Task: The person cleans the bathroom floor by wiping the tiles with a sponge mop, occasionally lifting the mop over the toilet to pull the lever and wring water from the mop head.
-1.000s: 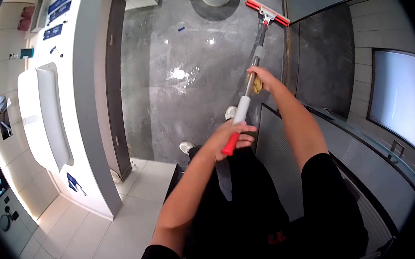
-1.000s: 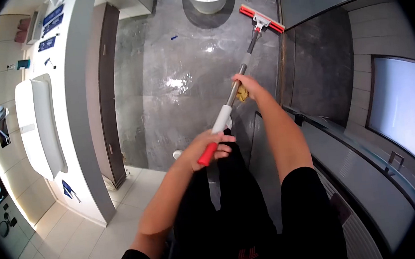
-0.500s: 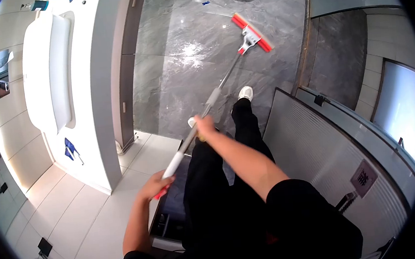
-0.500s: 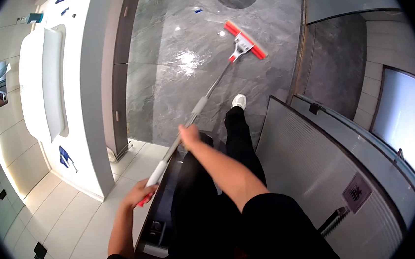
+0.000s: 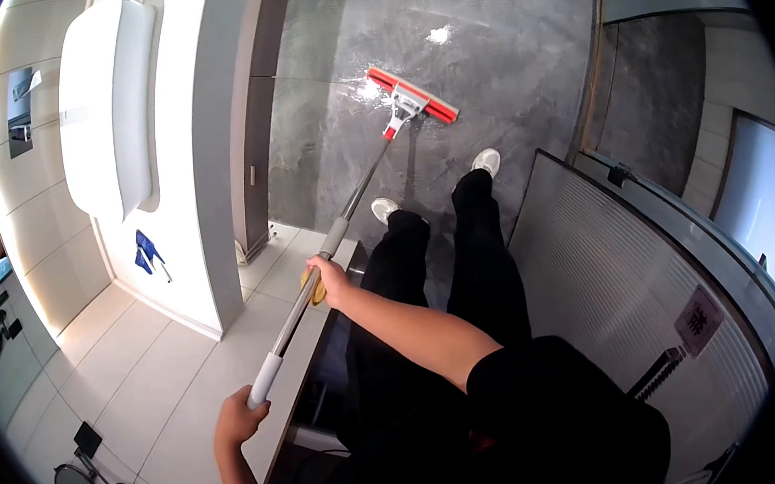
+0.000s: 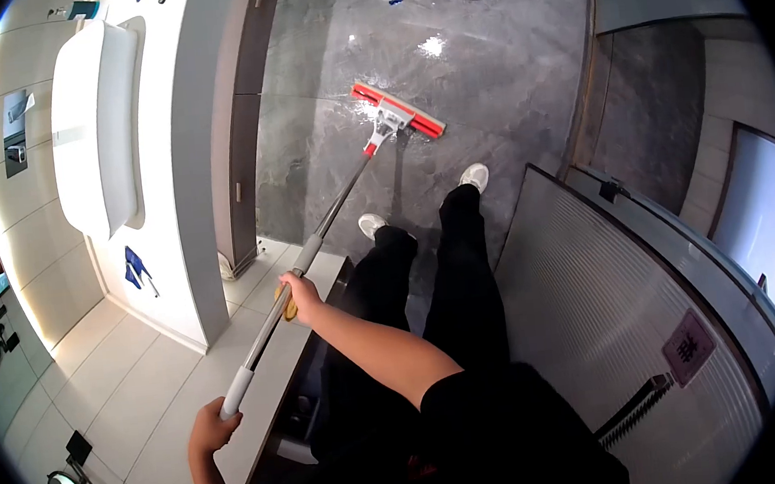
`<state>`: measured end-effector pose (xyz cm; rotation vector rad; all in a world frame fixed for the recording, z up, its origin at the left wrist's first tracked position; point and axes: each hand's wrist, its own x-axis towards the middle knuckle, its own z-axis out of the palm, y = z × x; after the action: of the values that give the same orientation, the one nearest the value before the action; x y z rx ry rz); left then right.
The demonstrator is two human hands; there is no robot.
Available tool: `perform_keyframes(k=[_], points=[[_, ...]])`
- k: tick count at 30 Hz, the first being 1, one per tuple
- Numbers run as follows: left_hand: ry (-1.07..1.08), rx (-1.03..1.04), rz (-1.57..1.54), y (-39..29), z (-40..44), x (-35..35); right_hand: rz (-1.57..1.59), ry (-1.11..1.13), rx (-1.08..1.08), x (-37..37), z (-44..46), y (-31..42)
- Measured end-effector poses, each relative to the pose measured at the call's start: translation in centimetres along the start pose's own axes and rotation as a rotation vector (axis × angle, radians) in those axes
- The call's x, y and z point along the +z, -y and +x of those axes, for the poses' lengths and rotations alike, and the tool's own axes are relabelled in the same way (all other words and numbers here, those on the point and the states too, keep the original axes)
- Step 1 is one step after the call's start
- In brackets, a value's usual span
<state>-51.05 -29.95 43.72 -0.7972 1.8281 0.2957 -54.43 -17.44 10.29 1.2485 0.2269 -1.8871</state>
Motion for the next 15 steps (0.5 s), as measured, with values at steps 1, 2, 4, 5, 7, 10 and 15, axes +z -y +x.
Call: perform_keyframes(k=[1,2,4,5,7,10,15], points=[[0.002,0.004,0.033,-0.5,-0.3,0.3,-0.019,0.002,-0.036,-0.4,-0.6,0.4],[0.002,0.013,0.063,-1.7,-0.8,0.8,-0.02,0.003,-0.046,-0.9,-1.0,1.4],[-0.008,0.114,0.075,-4.1,-1.5,1.8,-0.026,-0.004,-0.054,-1.7,-3.7,3.9],[0.012,0.12,0.086,-5.4,-1.5,2.3,-0.038,-0.022,-0.111,-2.2,-5.0,5.5],[0.031,0.205,0.078,-8.3,-0.3,3.5,-0.083,-0.126,-0.175,-4.4,-5.4,9.2],[0.102,0.386,0.015,-13.9,3.5,7.1,-0.159,-0.253,-0.266,-9.4,-5.9,18.2],[0.164,0.618,-0.017,-27.4,7.9,12.3,-0.329,-0.456,-0.461,-16.3,-9.8,35.3]])
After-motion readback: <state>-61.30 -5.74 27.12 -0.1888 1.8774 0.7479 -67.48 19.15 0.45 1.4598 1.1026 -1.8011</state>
